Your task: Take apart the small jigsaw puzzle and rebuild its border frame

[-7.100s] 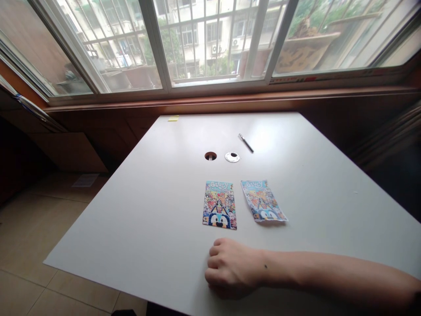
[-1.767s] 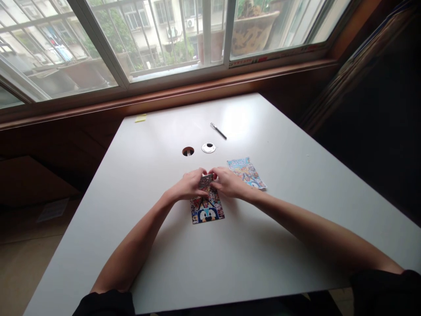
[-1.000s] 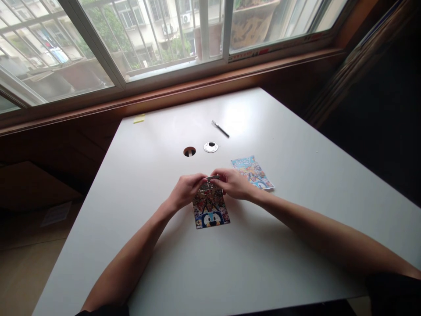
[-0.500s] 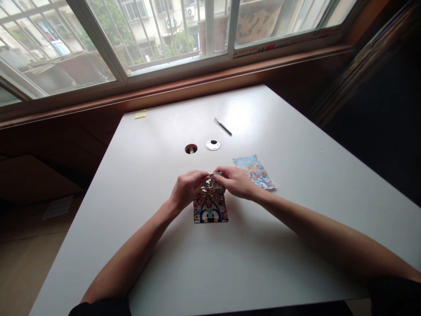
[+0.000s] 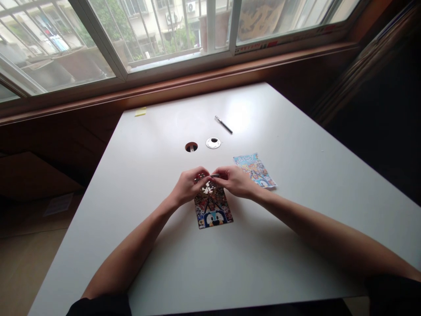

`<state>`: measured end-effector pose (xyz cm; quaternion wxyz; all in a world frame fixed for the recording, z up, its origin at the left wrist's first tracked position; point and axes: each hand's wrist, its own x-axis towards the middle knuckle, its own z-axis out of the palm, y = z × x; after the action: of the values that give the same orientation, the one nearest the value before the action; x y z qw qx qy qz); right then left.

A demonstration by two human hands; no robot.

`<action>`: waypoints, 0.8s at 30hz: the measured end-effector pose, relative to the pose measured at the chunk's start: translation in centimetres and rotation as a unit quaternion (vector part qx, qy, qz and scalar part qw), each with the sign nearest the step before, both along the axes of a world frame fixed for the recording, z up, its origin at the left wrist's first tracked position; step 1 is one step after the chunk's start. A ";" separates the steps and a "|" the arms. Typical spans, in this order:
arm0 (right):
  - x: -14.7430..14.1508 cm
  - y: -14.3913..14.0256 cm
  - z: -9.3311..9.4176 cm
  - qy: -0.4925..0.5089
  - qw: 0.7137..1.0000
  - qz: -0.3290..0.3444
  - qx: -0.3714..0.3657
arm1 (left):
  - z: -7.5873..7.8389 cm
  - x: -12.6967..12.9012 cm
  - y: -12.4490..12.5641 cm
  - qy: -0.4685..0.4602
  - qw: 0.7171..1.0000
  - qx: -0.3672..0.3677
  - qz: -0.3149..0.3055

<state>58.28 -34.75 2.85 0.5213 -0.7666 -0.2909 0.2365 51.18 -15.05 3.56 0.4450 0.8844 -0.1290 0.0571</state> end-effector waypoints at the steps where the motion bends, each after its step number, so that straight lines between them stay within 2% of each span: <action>1: 0.0 0.0 -0.1 0.010 1.000 0.000 0.004 | -0.1 0.0 0.0 -0.002 1.000 0.001 0.005; 7: 0.0 0.2 0.0 0.102 0.994 0.015 0.037 | -0.1 -0.2 -0.3 -0.016 1.000 -0.001 0.016; 13: 0.1 0.1 0.4 0.156 0.987 0.025 0.041 | -0.1 -0.2 -0.3 0.016 0.998 -0.050 0.022; 19: 0.5 0.0 0.5 0.144 0.988 0.005 0.051 | 0.0 -0.1 -0.1 0.084 0.988 -0.126 0.018; 24: 0.3 -0.1 0.5 0.132 0.990 0.016 0.053 | 0.1 0.0 0.2 0.130 0.973 -0.188 0.025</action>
<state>58.62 -34.86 3.37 0.5917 -0.6949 -0.2435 0.3282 51.17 -14.86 3.68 0.6144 0.7878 -0.0345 -0.0243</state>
